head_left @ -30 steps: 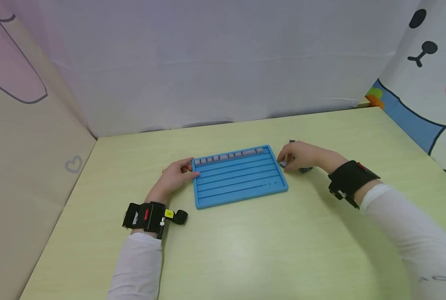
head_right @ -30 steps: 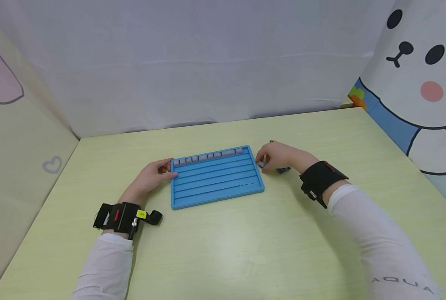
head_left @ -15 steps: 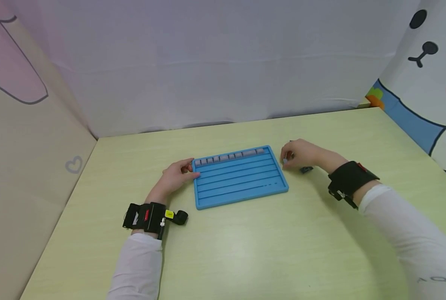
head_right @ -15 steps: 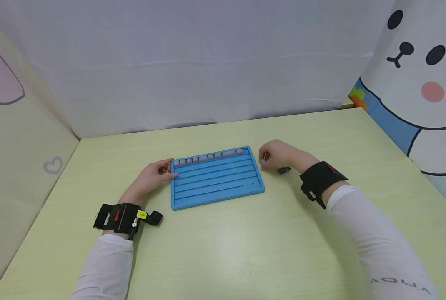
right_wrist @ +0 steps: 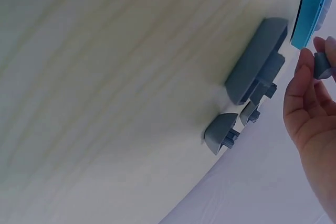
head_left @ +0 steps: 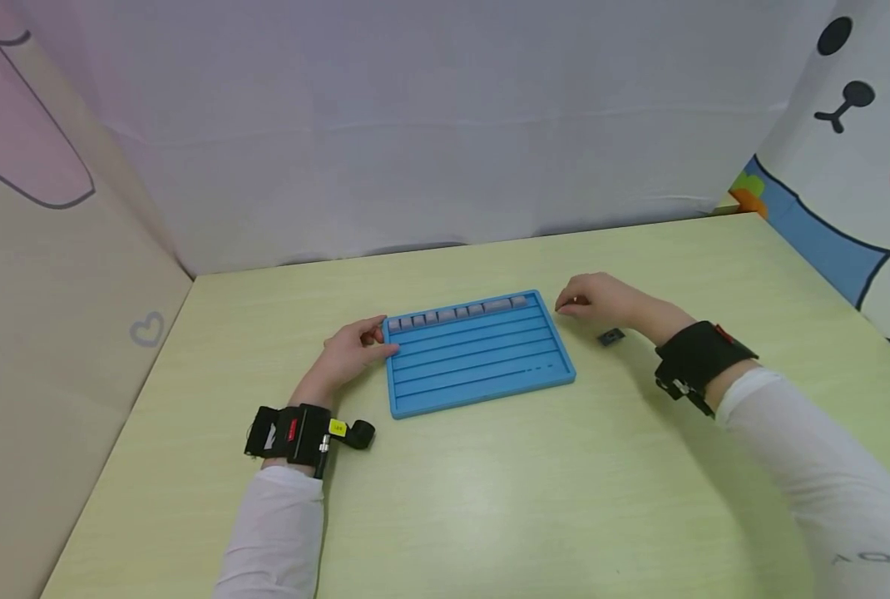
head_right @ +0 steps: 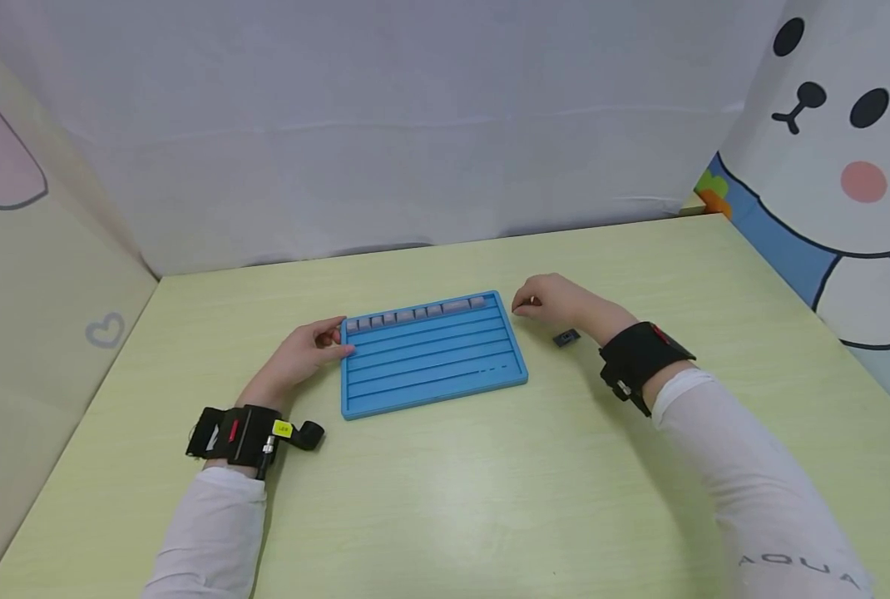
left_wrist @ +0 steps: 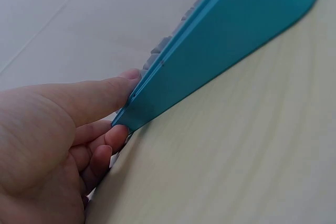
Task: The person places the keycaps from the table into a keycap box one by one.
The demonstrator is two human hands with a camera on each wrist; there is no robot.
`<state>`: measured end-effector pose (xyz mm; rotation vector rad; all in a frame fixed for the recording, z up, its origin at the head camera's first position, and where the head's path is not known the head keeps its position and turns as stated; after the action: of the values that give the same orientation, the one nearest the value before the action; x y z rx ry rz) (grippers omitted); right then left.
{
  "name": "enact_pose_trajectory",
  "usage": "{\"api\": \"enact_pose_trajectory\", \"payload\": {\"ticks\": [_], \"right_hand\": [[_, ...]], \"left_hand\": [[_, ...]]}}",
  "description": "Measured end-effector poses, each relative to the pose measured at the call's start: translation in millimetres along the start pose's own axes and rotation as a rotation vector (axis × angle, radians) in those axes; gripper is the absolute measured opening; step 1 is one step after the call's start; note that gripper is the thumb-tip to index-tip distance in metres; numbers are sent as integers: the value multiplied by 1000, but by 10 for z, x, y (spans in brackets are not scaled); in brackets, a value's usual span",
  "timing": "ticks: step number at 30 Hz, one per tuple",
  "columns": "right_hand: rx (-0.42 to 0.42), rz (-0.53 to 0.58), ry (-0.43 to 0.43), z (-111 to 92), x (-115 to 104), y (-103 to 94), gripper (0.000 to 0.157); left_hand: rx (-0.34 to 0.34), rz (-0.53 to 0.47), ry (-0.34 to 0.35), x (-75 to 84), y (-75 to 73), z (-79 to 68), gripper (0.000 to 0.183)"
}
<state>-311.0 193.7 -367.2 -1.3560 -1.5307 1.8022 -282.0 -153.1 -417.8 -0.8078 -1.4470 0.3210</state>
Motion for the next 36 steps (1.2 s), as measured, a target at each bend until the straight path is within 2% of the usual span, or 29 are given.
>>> {"api": "enact_pose_trajectory", "payload": {"ticks": [3, 10, 16, 22, 25, 30, 36], "right_hand": [[14, -10, -3, -3, 3, -2, 13], [18, -24, -10, 0, 12, 11, 24], [9, 20, 47, 11, 23, 30, 32], [39, 39, 86, 18, 33, 11, 23], [63, 36, 78, 14, 24, -2, 22], [77, 26, 59, 16, 0, -11, 29], [89, 11, 14, 19, -39, -11, 22]], "left_hand": [[0, -4, 1, -1, 1, 4, 65], [0, -10, 6, 15, -1, -9, 66], [-7, -16, 2, 0, 18, -16, 66], [-13, -16, -7, 12, 17, -30, 65], [-10, -14, -4, 17, 12, -27, 66], [-3, -11, -3, 15, 7, -21, 65], [0, 3, -5, 23, 1, -11, 65]]}}
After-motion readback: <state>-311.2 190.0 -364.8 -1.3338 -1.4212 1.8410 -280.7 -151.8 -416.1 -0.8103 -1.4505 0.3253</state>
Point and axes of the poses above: each hand's wrist, its own z-axis towards the middle knuckle, its own y-axis out of the palm, x = y × z, the point moved 6 cm from there along z, towards the middle knuckle, and after that the axes turned 7 degrees about y, right-handed, at the moved point
